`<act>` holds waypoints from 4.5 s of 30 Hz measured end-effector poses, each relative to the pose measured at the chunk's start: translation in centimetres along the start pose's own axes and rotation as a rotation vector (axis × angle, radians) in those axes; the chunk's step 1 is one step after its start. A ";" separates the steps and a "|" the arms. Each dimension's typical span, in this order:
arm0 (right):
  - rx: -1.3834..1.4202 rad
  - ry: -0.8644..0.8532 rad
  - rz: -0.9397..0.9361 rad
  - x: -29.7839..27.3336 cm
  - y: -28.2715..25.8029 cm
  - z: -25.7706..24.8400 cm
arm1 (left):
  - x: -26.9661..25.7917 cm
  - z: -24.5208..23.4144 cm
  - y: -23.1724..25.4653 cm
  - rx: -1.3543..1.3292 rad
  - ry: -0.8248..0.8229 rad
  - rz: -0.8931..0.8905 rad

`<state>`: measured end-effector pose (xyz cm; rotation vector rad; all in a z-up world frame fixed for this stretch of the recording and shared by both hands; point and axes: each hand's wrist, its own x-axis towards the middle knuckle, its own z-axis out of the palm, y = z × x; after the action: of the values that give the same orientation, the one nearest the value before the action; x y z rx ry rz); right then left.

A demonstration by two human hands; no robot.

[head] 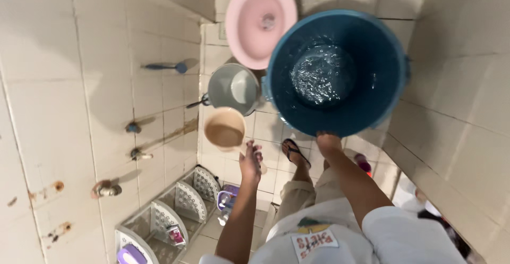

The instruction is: The person assembles a corner shelving unit by connecting white plastic tubes to decorative shelves, then wipes the shelves with a cloth and places a toiletry basket onto the finished stand.

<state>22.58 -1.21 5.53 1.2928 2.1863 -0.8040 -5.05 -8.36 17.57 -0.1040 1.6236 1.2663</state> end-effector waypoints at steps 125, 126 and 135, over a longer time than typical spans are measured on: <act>0.991 0.160 -0.102 -13.0 -6.5 -13.9 | -9.1 -25.9 -6.3 0.138 0.698 0.058; 0.869 0.195 -0.239 -13.5 -9.2 -11.9 | -9.6 -26.1 -7.2 0.209 0.701 -0.046; 0.433 0.513 -0.546 -19.2 -21.4 0.1 | -17.5 -28.8 -11.5 0.322 0.498 0.136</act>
<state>12.05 -21.25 23.27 1.1917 2.9674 -1.3286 -8.65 -43.66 20.47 -0.1161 2.2787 1.1154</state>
